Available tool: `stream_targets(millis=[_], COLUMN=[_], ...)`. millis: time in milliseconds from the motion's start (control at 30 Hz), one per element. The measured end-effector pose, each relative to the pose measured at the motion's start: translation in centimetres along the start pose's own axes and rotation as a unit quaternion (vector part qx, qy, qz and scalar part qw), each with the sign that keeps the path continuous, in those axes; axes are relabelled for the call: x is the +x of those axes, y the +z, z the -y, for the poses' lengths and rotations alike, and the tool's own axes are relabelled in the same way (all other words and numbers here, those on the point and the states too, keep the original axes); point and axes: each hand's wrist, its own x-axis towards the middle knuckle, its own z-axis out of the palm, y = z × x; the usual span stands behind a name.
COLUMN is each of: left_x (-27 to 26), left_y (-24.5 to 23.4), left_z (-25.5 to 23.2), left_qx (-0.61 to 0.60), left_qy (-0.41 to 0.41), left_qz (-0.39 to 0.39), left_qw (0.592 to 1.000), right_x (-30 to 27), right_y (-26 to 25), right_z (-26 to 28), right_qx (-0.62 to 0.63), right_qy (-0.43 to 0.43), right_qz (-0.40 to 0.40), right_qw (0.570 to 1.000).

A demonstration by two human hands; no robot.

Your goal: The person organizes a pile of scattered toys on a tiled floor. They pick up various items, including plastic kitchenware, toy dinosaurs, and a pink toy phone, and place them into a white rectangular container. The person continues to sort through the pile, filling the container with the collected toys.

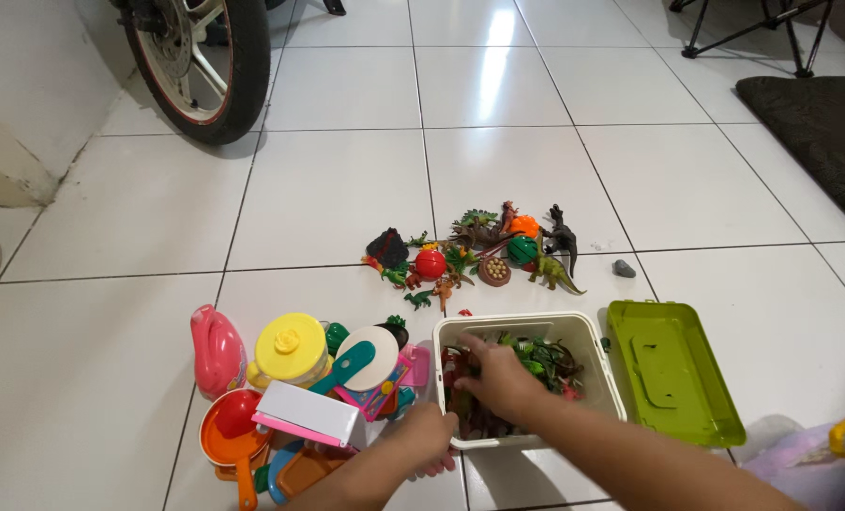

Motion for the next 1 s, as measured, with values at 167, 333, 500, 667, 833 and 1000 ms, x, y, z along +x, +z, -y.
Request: stream_targets(millis=[167,333,500,667,833,1000], left_x=[-3.0,-1.0,1.7,3.1,2.7,3.1], left_y=[-0.1,-0.8,-1.6,-3.1,-4.2,-4.5], left_z=[-3.0,-4.0,-4.3,-5.9,-6.7,-7.2], left_qx=[0.176,0.158,0.185,0.189,0.171,0.188], left_qy=[0.068,0.093,0.117,0.138,0.124,0.118], left_qz=[-0.194,-0.258,-0.277,-0.302,-0.295,-0.280], left_qw=[0.963,0.949,0.936,0.924,0.932,0.934], right_x=[3.4,1.8,-1.2,-1.0,-0.7,-0.8], right_y=[-8.4,-15.0,-10.4,-9.0,-8.8,-8.9], right_z=[-4.4,-15.7,-20.1,-21.6,-21.4,-19.9], right_qx=[0.069,-0.156,-0.463,-0.529,-0.528,-0.513], right_qy=[0.011,0.126,0.161,0.162,0.158,0.186], right_qz=[-0.112,-0.209,0.013,0.060,0.053,0.021], right_qw=[0.991,0.957,0.871,0.831,0.833,0.837])
